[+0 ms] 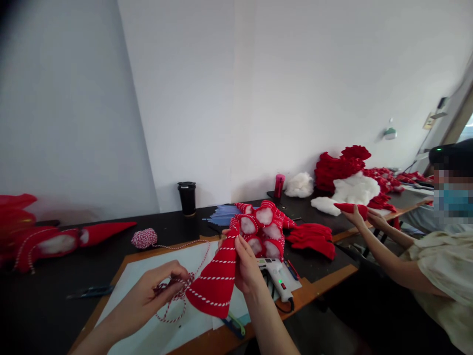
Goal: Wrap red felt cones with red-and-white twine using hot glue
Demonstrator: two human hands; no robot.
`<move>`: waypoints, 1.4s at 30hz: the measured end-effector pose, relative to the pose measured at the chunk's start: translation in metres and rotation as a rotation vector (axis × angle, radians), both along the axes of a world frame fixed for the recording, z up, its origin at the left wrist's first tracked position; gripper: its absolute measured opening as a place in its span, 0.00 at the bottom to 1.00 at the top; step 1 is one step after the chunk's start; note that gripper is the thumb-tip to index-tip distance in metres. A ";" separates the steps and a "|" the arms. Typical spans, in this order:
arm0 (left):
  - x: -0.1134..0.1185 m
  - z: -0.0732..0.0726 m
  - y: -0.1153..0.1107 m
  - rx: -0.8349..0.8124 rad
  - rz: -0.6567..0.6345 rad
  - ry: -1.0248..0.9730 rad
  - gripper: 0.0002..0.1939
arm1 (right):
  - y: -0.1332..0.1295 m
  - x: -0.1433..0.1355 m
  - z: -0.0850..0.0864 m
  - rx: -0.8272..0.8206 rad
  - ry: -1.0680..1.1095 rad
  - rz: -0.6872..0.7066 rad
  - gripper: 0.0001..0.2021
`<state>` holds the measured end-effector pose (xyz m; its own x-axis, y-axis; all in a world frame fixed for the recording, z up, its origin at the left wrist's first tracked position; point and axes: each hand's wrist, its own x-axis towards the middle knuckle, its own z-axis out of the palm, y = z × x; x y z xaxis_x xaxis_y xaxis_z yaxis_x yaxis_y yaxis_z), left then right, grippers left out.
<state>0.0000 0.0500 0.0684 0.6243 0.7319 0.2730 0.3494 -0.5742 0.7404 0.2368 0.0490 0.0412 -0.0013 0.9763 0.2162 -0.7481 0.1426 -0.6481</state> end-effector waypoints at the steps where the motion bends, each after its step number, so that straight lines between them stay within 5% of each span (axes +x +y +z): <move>1: 0.001 0.000 -0.001 -0.007 -0.004 -0.019 0.11 | -0.002 -0.001 0.001 -0.018 0.011 0.013 0.18; 6: 0.009 -0.010 -0.004 -0.013 0.004 -0.143 0.13 | -0.009 -0.014 0.010 -0.147 0.063 0.045 0.12; 10: 0.020 -0.032 -0.002 0.154 0.173 -0.153 0.15 | -0.003 -0.032 0.019 -0.198 0.112 0.001 0.13; 18: 0.026 -0.066 -0.011 0.268 0.407 -0.070 0.15 | 0.036 -0.063 0.025 -0.219 0.259 -0.307 0.10; 27: 0.006 -0.065 -0.021 0.318 0.493 -0.073 0.12 | 0.047 -0.075 0.021 -0.223 0.121 -0.550 0.18; 31: -0.001 -0.062 -0.019 0.302 0.488 -0.069 0.13 | 0.057 -0.076 0.015 -0.244 -0.049 -0.480 0.18; 39: -0.016 -0.072 -0.032 0.263 0.462 -0.030 0.10 | 0.060 -0.073 0.002 -0.271 -0.395 -0.097 0.18; 42: -0.023 -0.073 -0.042 0.373 0.435 -0.027 0.09 | 0.058 -0.070 -0.001 -0.297 -0.489 0.038 0.15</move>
<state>-0.0234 0.0083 -0.0047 0.2760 0.7710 0.5739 0.5956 -0.6058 0.5275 0.1668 0.1074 0.0406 -0.0682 0.9925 -0.1014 -0.3520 -0.1190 -0.9284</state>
